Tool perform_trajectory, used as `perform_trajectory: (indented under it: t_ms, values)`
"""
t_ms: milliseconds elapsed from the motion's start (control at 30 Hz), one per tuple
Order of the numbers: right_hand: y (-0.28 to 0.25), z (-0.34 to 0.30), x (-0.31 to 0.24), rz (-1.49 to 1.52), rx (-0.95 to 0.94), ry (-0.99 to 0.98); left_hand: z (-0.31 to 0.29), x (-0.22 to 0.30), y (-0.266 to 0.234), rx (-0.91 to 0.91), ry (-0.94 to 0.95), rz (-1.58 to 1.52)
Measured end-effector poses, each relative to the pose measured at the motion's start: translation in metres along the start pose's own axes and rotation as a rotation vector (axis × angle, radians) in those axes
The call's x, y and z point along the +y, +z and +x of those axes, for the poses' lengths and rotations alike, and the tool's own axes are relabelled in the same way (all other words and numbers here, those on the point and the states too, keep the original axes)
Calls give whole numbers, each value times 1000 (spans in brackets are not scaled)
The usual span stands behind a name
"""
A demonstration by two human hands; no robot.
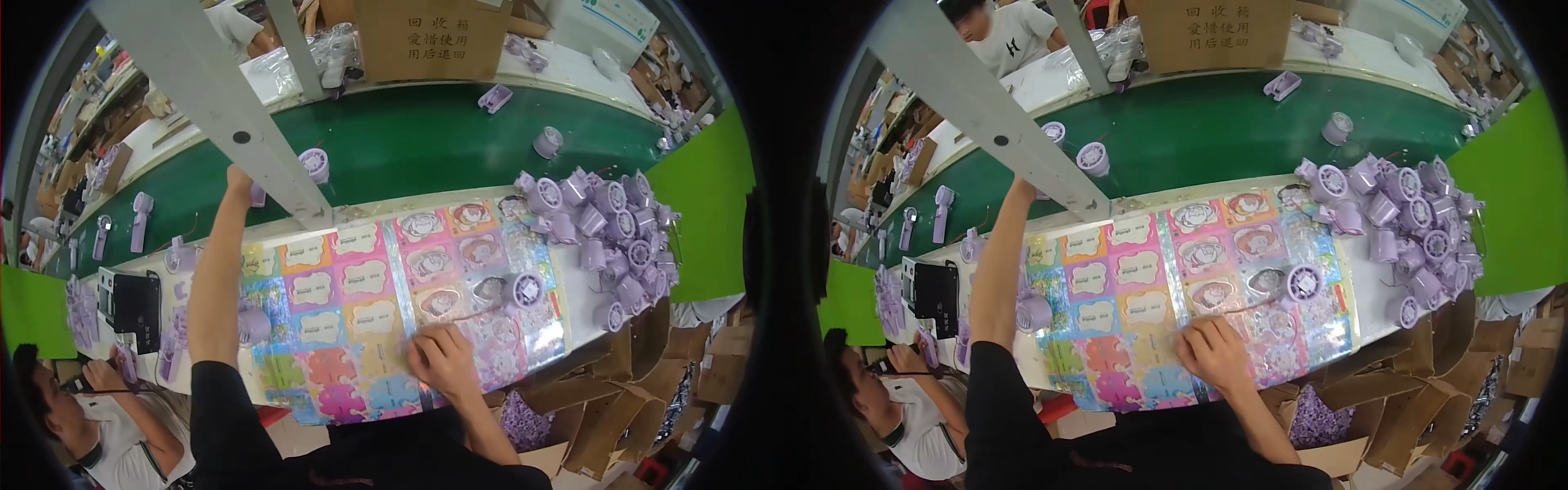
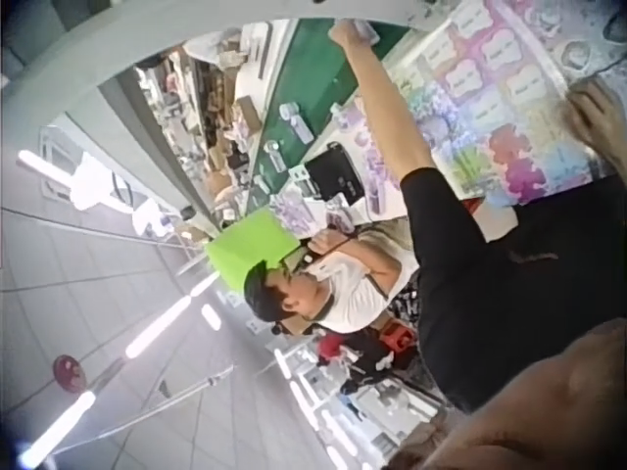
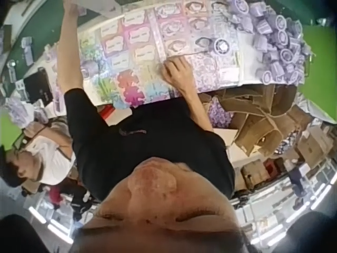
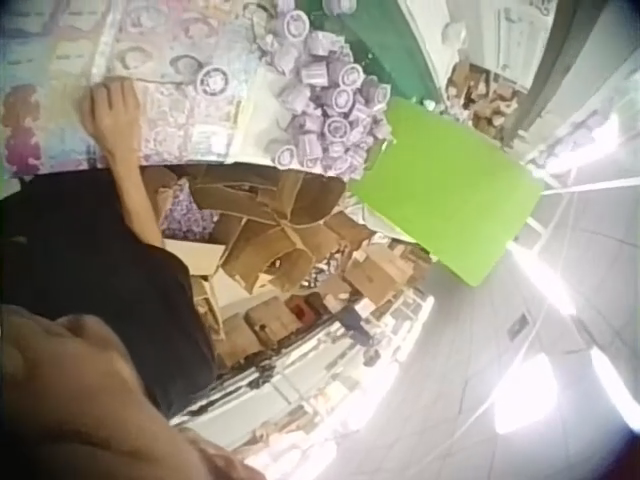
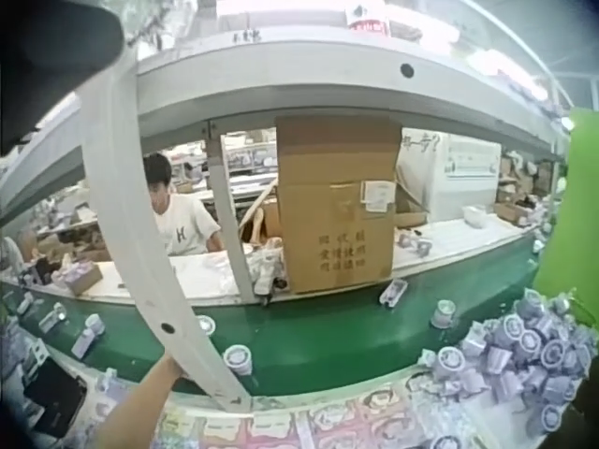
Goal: The person assembles portable fans by attaching plastic components to fan head units and fitting them into plastic handles by hand, placing the assembled parts onto the table and conveyor belt.
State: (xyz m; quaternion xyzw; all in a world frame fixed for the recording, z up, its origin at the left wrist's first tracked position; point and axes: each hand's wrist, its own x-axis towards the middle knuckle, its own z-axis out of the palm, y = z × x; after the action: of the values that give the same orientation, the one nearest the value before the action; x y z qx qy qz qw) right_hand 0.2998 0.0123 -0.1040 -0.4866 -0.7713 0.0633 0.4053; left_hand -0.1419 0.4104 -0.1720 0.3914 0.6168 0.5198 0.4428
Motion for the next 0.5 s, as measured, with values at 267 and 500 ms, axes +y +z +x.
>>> perform_trajectory:
  t_ms: [267, 500]
  values:
    - [0, -4, 4, -30, -4, 31, -34, 13, 17, 61, 874, 429]
    - [-4, -9, 11, -66, 45, 5, -140, 81, 147, -241, 818, 1265]
